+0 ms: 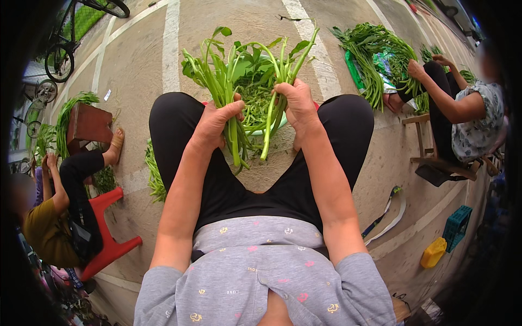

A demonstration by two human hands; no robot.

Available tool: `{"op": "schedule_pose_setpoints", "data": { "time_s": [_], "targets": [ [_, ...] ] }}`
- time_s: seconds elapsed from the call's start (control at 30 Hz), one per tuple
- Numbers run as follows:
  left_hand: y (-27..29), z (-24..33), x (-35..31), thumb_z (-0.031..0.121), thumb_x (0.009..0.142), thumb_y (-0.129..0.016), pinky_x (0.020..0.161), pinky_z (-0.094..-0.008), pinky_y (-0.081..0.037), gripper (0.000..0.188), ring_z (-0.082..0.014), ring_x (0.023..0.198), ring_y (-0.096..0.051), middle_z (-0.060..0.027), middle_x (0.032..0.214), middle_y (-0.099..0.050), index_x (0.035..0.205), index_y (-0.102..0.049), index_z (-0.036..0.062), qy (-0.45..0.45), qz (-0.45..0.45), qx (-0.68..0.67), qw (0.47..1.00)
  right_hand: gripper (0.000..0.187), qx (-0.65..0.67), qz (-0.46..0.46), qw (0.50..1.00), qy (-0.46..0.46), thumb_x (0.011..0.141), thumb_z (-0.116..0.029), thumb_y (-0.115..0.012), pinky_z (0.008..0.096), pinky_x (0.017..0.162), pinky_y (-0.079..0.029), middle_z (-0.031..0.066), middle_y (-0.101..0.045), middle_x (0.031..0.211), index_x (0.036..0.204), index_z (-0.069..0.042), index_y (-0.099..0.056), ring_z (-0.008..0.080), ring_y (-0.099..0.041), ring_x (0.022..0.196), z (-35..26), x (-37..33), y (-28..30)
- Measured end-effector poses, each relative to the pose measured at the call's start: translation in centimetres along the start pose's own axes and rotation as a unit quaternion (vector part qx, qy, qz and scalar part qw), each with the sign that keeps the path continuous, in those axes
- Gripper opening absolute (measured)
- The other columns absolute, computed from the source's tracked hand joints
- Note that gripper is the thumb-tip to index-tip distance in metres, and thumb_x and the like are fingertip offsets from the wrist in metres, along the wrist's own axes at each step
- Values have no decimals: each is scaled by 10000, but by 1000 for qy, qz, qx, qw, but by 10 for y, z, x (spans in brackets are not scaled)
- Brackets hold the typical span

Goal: The person picks leaves and tender stems from bundles of morning glory vegetables by hand, placing the edible parts into a green bowl.

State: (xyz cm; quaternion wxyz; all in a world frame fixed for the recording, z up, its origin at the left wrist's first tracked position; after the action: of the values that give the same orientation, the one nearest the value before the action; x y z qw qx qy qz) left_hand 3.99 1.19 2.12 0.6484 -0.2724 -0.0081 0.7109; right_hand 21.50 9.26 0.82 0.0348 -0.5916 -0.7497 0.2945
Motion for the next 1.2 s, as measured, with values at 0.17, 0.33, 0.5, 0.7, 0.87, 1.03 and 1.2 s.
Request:
{"op": "schedule_pose_setpoints", "data": {
  "time_s": [0.17,0.33,0.5,0.7,0.87,1.03,1.2],
  "targets": [
    [4,-1,3,272,777,-704,615,-241,-466,339,-91,647,-528,-1,756,-526,965,-525,54,-10,40,3,999,220,60,-26,996,-58,784,-37,-536,280,506,-492,72,-545,751,996,-28,-477,146,-543,538,-13,-18,-13],
    [7,-9,10,277,779,-702,597,-232,-458,364,-90,646,-524,8,768,-523,1013,-537,51,-20,49,-7,999,266,3,-106,994,-11,772,-119,-672,229,421,-429,6,-521,690,966,-47,-504,84,-489,477,5,-18,-15],
    [4,-8,9,257,765,-717,614,-220,-436,390,-88,678,-519,7,807,-544,1051,-552,48,-17,22,42,999,212,-54,-80,994,-46,756,-155,-695,201,381,-359,-2,-524,636,852,-18,-564,64,-430,430,19,-20,-22],
    [-10,-1,0,259,698,-769,723,-249,-429,485,-101,811,-529,-1,890,-572,1065,-548,32,-49,-48,95,993,210,-21,-83,994,-73,760,-171,-691,209,374,-355,13,-548,635,856,-9,-597,67,-423,414,18,-18,-23],
    [-12,-4,0,254,704,-766,721,-243,-445,496,-118,817,-559,-27,913,-593,1081,-542,23,-53,-95,128,986,186,39,-79,994,-58,744,-101,-688,217,426,-395,24,-577,691,877,-13,-593,76,-489,488,23,-19,-29],
    [-11,1,-2,263,795,-675,654,-212,-434,387,-83,697,-516,-4,838,-574,1076,-547,29,-25,-79,109,991,175,23,-99,993,-66,760,-77,-646,213,463,-421,44,-607,733,909,-1,-596,84,-513,534,17,-19,-22],
    [-10,1,-2,158,774,-648,661,-239,-447,314,-85,726,-506,3,825,-560,1047,-555,34,-25,-62,78,995,170,35,-106,991,-76,761,-87,-647,210,459,-415,29,-608,731,898,-4,-591,86,-497,510,17,-16,-20]
  ]
}}
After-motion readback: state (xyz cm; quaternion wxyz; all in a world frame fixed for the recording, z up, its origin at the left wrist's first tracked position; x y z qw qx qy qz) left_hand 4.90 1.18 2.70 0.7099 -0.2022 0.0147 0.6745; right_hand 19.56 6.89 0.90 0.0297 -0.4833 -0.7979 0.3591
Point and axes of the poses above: each hand's wrist, its own x-axis towards the middle knuckle, its own y-axis out of the back of the hand, z = x × y, the point moved 1 cm from there along x, towards the middle knuckle
